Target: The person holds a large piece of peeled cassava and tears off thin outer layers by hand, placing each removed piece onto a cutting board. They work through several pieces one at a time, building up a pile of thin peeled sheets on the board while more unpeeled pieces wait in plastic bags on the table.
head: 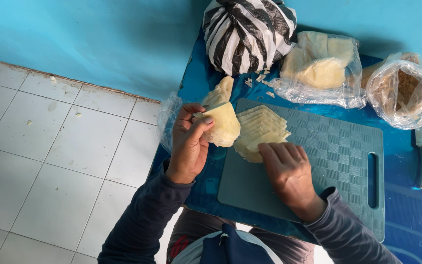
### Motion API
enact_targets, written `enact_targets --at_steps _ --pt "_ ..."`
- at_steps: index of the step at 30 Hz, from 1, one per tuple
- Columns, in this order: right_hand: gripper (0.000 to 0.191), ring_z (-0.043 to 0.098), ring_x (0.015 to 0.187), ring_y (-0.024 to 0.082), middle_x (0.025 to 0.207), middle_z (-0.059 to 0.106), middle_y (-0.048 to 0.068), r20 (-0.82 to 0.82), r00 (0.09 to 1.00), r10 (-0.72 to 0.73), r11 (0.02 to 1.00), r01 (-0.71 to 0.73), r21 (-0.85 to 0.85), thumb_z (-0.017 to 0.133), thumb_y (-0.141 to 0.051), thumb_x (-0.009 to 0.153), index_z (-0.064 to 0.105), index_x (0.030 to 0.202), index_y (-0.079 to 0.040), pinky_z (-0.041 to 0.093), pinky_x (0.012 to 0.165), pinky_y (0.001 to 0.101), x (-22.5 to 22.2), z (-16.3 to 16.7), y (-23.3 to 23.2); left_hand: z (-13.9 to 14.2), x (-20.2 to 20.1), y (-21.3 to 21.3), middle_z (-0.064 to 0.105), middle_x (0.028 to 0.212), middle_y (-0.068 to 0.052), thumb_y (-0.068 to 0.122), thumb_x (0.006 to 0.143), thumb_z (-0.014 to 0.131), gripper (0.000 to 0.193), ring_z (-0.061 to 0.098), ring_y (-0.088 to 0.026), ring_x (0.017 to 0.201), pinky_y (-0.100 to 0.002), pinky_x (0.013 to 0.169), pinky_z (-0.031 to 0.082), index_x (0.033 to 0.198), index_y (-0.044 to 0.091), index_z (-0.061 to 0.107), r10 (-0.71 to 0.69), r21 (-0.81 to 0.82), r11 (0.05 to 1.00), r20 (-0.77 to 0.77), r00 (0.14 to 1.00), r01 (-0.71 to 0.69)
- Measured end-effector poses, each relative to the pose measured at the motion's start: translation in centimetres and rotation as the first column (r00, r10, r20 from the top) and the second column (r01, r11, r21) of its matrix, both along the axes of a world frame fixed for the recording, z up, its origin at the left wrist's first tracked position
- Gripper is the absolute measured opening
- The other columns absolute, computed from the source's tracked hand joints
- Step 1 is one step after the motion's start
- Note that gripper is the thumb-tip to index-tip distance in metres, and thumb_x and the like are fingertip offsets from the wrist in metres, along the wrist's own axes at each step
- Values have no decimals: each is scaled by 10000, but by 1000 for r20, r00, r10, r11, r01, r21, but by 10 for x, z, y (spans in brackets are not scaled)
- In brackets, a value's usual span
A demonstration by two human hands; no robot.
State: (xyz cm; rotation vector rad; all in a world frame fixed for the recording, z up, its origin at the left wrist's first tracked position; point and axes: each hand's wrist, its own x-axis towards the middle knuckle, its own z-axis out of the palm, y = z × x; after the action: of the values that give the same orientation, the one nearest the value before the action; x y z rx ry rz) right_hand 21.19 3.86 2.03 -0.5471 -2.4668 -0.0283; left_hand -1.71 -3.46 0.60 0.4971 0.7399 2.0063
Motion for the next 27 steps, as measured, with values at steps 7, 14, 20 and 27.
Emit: enact_targets --at_steps 7,14,20,27 --pt "386 676 1004 279 1117 700 90 86 993 79 997 -77 -22 655 -116 832 639 1211 -39 504 859 430 -10 -3 -8 3 -3 0 614 1151 -102 -16 926 660 266 655 -194 1075 -368 932 578 1148 81 551 -30 11 999 2 1000 30" --pt "433 688 1016 267 1165 709 90 112 989 94 996 -94 -2 633 -101 826 630 1254 -33 495 881 423 -16 -8 -10 3 -7 0 604 1176 -92 -22 929 654 260 650 -196 1112 -376 966 576 1143 79 547 -35 17 999 -2 999 35" --pt "466 693 1000 268 1174 713 106 97 988 120 993 -120 -2 643 -98 805 626 1259 3 514 869 414 -19 -10 -13 3 -7 0 599 1174 -90 -22 926 652 254 648 -197 1118 -382 976 575 1133 80 546 -33 7 999 -8 999 33" --pt "453 698 952 265 1157 710 123 87 986 139 989 -143 36 675 -85 793 642 1230 28 581 770 384 -22 -10 -12 3 -8 -1 586 1171 -75 -23 925 655 257 641 -190 1113 -380 971 572 1132 82 545 -27 0 1000 -5 1000 27"
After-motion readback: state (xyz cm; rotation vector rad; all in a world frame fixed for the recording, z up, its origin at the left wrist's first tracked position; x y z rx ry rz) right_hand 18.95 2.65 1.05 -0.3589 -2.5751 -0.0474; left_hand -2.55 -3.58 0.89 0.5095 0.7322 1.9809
